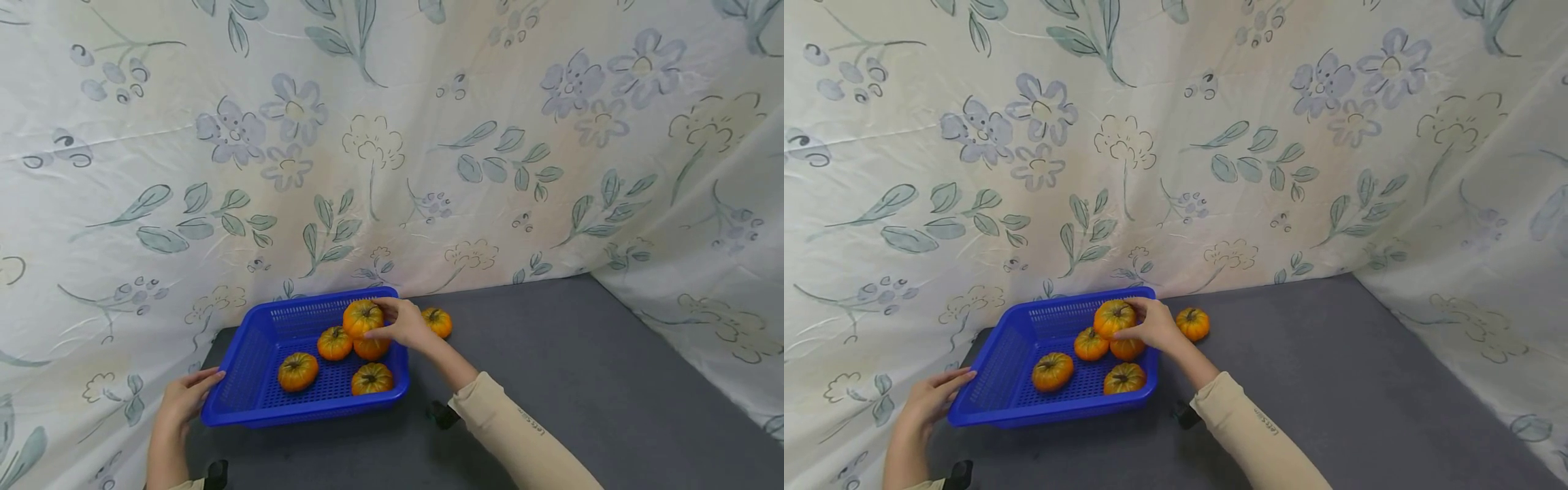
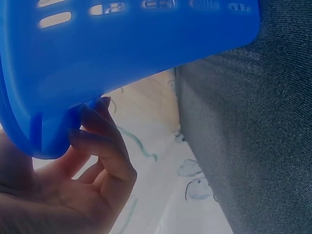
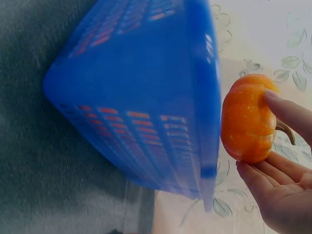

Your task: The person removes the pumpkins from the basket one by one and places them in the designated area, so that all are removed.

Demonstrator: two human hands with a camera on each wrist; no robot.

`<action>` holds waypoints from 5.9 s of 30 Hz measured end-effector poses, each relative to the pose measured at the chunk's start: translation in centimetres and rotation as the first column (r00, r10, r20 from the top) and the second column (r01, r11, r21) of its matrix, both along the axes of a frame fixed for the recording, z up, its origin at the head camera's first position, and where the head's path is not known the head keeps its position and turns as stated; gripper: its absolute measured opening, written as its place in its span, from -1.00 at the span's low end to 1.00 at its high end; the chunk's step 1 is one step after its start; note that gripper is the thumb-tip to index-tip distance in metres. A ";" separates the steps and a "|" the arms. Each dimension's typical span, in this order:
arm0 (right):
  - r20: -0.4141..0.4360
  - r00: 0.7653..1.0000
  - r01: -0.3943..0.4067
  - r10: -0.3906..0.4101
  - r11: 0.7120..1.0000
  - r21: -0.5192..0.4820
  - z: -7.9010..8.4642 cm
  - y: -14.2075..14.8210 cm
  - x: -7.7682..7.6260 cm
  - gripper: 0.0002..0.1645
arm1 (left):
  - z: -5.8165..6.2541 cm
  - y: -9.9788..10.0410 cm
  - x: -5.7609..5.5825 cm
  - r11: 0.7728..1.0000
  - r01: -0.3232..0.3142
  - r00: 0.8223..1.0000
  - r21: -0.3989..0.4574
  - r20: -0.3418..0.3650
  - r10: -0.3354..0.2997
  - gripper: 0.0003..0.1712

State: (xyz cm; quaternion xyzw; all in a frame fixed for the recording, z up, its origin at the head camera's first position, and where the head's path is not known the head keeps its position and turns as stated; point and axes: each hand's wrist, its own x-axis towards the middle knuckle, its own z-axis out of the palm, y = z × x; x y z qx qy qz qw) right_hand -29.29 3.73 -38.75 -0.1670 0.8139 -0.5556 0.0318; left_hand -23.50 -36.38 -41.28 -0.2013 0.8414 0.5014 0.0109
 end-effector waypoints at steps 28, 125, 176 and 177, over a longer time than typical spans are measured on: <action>0.005 0.994 0.110 -0.110 0.993 -0.050 0.1 5.8 -2.0 -0.16 | -0.4 -0.1 -0.1 1.000 -0.006 1.000 -0.015 -0.012 0.006 -0.18; -0.033 0.905 0.420 -0.424 0.879 0.227 -4.9 15.5 -3.7 -0.02 | -0.5 0.0 0.2 1.000 0.006 1.000 -0.030 -0.030 -0.006 -0.18; -0.041 0.992 0.123 -0.121 0.991 0.046 -2.0 3.7 -0.2 -0.16 | -0.4 -0.1 0.3 0.999 0.032 0.999 -0.039 -0.030 -0.034 -0.18; -0.033 0.993 0.116 -0.115 0.992 0.044 -2.0 3.5 -0.1 -0.16 | -0.4 -0.1 0.3 0.999 0.032 0.999 -0.035 -0.030 -0.033 -0.17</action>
